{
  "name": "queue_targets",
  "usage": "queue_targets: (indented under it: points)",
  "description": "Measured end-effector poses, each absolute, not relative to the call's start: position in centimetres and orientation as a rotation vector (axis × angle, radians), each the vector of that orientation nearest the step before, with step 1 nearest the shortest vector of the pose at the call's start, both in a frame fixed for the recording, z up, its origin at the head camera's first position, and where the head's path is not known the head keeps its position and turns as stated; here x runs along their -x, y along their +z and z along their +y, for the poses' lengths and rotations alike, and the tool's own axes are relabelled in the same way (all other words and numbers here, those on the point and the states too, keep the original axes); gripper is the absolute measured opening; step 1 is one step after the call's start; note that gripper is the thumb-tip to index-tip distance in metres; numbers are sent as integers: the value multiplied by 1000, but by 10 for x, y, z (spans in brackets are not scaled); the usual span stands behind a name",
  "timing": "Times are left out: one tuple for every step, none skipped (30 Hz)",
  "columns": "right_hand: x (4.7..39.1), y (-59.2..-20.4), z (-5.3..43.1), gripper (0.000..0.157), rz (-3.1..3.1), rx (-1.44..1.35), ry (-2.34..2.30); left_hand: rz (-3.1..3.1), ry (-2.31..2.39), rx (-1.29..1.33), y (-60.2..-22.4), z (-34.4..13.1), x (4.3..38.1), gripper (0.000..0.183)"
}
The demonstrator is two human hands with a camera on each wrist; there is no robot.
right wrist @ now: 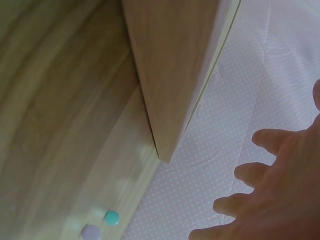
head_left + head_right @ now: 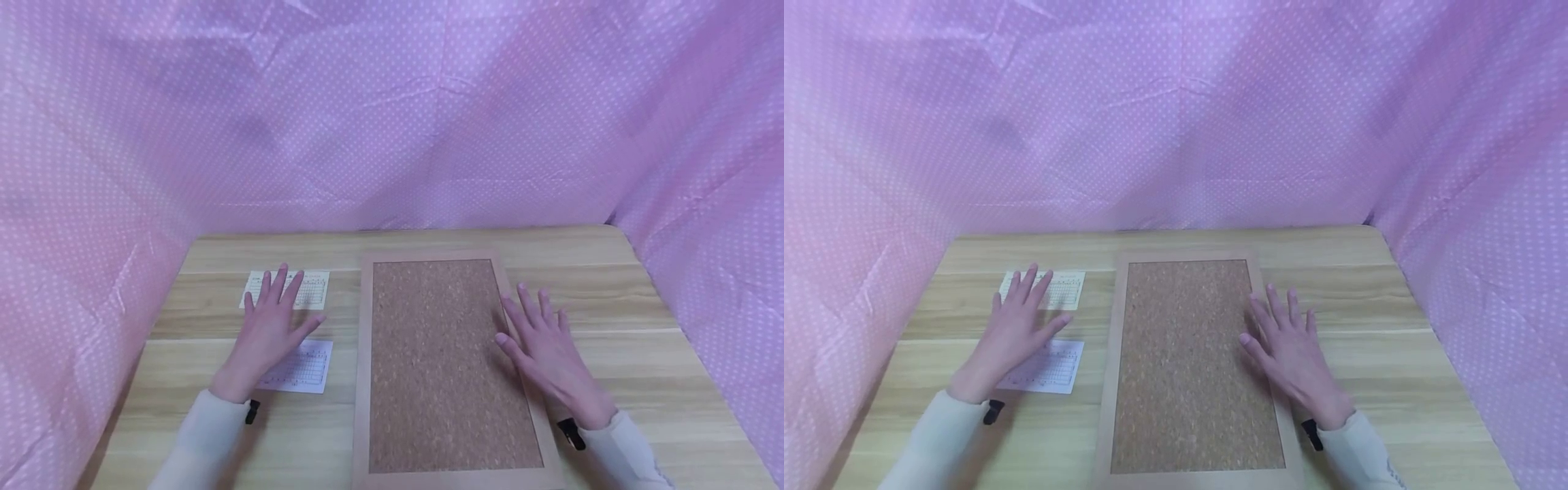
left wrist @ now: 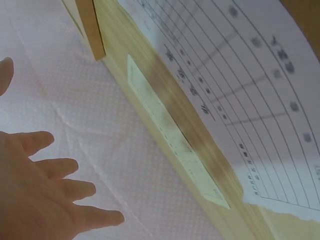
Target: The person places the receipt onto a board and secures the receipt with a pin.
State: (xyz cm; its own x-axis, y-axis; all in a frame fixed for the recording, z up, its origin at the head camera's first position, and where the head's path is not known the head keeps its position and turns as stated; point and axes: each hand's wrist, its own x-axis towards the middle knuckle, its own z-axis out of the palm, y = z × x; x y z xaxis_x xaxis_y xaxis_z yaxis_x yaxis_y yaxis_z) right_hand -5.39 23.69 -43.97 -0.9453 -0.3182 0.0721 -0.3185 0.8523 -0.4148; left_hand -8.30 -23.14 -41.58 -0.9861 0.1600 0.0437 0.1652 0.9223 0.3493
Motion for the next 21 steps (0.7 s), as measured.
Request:
queue_targets:
  points:
    - [54,-440,237,69,-3020,-522,677,-3063,-573,256,-416,-233,84,91]
    - [53,-440,236,70,-3019,-525,680,-3059,-580,257,-416,-235,85,90]
    - [53,-440,236,69,-3016,-528,681,-3054,-584,260,-416,-237,86,90]
    - [53,-439,236,69,-3015,-531,680,-3048,-590,262,-416,-239,88,89]
    - [52,-439,236,70,-3017,-533,681,-3047,-598,264,-416,-240,89,88]
    - [52,-439,235,70,-3019,-535,680,-3044,-605,269,-416,-242,91,88]
    - [52,-438,235,69,-3019,-537,679,-3044,-623,272,-415,-244,92,87]
    - [52,-438,235,69,-3016,-541,679,-3046,-640,273,-415,-247,94,87]
    - [51,-437,235,69,-3014,-544,676,-3050,-659,271,-415,-249,96,87]
    - [51,-437,234,69,-3013,-546,677,-3051,-684,270,-415,-251,98,87]
    - [51,-436,234,69,-3016,-546,681,-3052,-708,267,-415,-254,100,86]
    - [51,-436,234,69,-3017,-549,681,-3049,-731,261,-415,-257,102,86]
    - [50,-436,234,69,-3018,-553,683,-3047,-757,253,-415,-260,104,86]
    - [50,-436,233,69,-3019,-558,684,-3043,-768,248,-415,-263,105,85]
    - [50,-437,233,69,-3023,-563,685,-3038,-778,239,-416,-267,107,84]
    - [50,-437,232,69,-3025,-569,685,-3031,-789,229,-416,-270,109,83]
    - [49,-438,232,69,-3026,-575,684,-3028,-798,219,-417,-274,110,82]
    - [49,-438,232,69,-3025,-582,680,-3024,-808,212,-418,-277,111,80]
    - [48,-439,231,69,-3024,-587,678,-3019,-811,206,-419,-281,112,78]
    - [47,-439,231,69,-3023,-593,676,-3014,-812,198,-420,-284,113,77]
    - [47,-440,231,69,-3021,-595,673,-3011,-812,189,-421,-288,114,75]
